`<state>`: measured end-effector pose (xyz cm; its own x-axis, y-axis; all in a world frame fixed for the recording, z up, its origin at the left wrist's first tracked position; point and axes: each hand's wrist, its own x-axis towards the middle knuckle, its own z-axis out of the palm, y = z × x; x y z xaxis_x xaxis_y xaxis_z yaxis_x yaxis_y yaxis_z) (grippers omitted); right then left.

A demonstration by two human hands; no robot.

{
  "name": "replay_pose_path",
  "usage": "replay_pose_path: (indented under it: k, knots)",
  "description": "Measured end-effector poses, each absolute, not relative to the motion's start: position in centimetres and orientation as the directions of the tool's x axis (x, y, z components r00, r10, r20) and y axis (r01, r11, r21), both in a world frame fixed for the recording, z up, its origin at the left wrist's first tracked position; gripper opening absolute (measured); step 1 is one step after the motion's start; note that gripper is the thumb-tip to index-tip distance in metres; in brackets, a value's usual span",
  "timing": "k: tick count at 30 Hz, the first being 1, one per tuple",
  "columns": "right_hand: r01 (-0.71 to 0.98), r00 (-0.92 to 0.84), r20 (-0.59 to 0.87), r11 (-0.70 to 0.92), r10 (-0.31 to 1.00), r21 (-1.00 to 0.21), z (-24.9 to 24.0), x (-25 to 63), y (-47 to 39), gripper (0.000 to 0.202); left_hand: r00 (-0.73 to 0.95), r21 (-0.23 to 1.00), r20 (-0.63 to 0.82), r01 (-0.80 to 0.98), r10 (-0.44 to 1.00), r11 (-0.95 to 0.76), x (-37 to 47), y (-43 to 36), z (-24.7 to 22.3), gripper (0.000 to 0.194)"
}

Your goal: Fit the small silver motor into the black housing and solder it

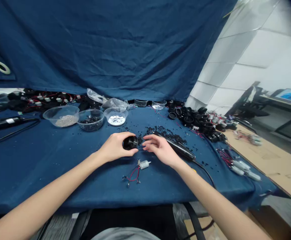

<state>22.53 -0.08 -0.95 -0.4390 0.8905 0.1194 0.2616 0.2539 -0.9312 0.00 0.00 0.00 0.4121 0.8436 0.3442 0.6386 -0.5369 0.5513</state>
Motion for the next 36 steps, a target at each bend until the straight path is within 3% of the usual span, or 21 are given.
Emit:
replay_pose_path:
  k: [3, 7, 9, 10, 12, 14, 16, 18, 20, 23, 27, 32, 36]
  knots:
    - [0.390, -0.590, 0.139, 0.432, 0.795, -0.813, -1.2, 24.1, -1.3, 0.031, 0.487, 0.532, 0.256, 0.650, 0.835, -0.542, -1.9, 1.0, -0.2, 0.045]
    - [0.618, -0.724, 0.082, 0.696, 0.685, -0.365, -1.7, 24.0, -3.5, 0.033, 0.606, 0.516, 0.151, 0.625, 0.781, -0.585, -2.9, 1.2, -1.2, 0.051]
    - [0.659, -0.717, 0.062, 0.704, 0.695, -0.264, -1.2, 23.6, -4.4, 0.025, 0.630, 0.511, 0.140, 0.615, 0.764, -0.601, -2.7, 0.9, -1.8, 0.056]
    - [0.652, -0.720, 0.055, 0.701, 0.692, -0.288, -0.7, 23.6, -4.8, 0.023, 0.638, 0.511, 0.141, 0.608, 0.757, -0.608, -2.5, 0.7, -2.0, 0.058]
    - [0.581, -0.711, 0.063, 0.636, 0.701, -0.508, 0.6, 23.9, -5.4, 0.019, 0.652, 0.513, 0.149, 0.592, 0.744, -0.621, -2.2, 0.5, -2.4, 0.061]
    - [0.373, -0.655, 0.092, 0.427, 0.750, -0.824, 1.8, 24.4, -5.6, 0.020, 0.669, 0.519, 0.156, 0.571, 0.727, -0.637, -2.0, 0.4, -2.7, 0.063]
    - [0.079, -0.566, 0.093, 0.166, 0.819, -0.983, 2.0, 24.7, -5.2, 0.025, 0.688, 0.524, 0.160, 0.549, 0.708, -0.652, -1.9, 0.3, -2.9, 0.066]
    - [-0.129, -0.515, 0.021, -0.053, 0.857, -0.990, 1.0, 24.6, -4.3, 0.034, 0.702, 0.528, 0.161, 0.533, 0.694, -0.662, -1.9, 0.3, -2.9, 0.071]
    - [-0.224, -0.518, -0.081, -0.226, 0.852, -0.948, -0.7, 24.0, -3.4, 0.041, 0.708, 0.530, 0.160, 0.526, 0.688, -0.665, -1.9, 0.3, -2.9, 0.074]
    - [-0.300, -0.563, -0.131, -0.349, 0.816, -0.888, -2.6, 22.7, -2.3, 0.034, 0.716, 0.528, 0.157, 0.521, 0.680, -0.670, -1.8, 0.3, -2.9, 0.070]
    - [-0.312, -0.593, -0.093, -0.335, 0.800, -0.889, -2.9, 20.9, -1.4, 0.027, 0.717, 0.523, 0.146, 0.529, 0.681, -0.669, -1.7, 0.2, -2.8, 0.057]
    - [-0.279, -0.501, 0.003, -0.159, 0.866, -0.947, -3.3, 19.3, 0.2, 0.030, 0.684, 0.509, 0.121, 0.579, 0.719, -0.636, -1.9, 0.2, -2.8, 0.066]
    - [-0.245, -0.457, 0.011, -0.113, 0.890, -0.963, -4.7, 19.0, 1.2, 0.029, 0.684, 0.518, 0.109, 0.580, 0.721, -0.628, -2.0, 0.4, -3.0, 0.055]
